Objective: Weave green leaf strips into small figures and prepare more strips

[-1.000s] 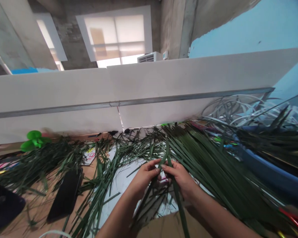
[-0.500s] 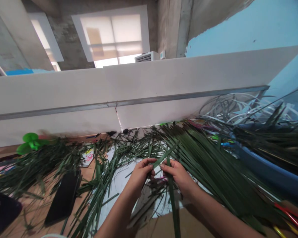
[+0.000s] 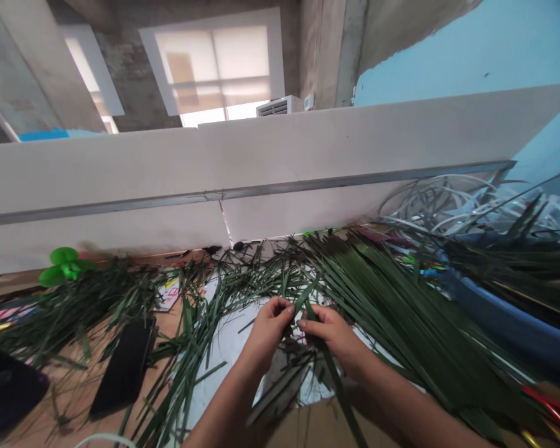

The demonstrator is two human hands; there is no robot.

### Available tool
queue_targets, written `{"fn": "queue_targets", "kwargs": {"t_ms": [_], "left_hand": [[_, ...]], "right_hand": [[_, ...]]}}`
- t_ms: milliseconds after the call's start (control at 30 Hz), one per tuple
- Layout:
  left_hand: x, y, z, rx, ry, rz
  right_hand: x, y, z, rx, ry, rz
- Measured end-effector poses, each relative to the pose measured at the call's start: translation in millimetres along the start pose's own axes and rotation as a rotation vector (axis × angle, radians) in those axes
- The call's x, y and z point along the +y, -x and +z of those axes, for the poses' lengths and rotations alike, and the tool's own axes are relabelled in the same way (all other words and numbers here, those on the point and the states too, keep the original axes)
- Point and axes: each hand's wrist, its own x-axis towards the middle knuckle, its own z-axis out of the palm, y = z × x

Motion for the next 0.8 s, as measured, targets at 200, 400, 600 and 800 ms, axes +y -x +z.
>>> {"fn": "queue_targets", "kwargs": {"t_ms": [200,400,600,800], "left_hand": [[0,0,-0.2,-0.039,0.073,-0.029],[7,1,-0.8,-0.027,0.192,-0.092],[12,3,-1.8,-0.063,0.156,-0.114],[16,6,-1.0,-0.015,-0.058,-0.046]], "right_hand": [[0,0,0,0.014,-0.006,0.024],[0,-3,-1,0.027,-0.048,0.006],[3,-7,-5,0.01,-0.024,-0.007],[3,-7,-6,0.051,-0.019,-0.031]]}}
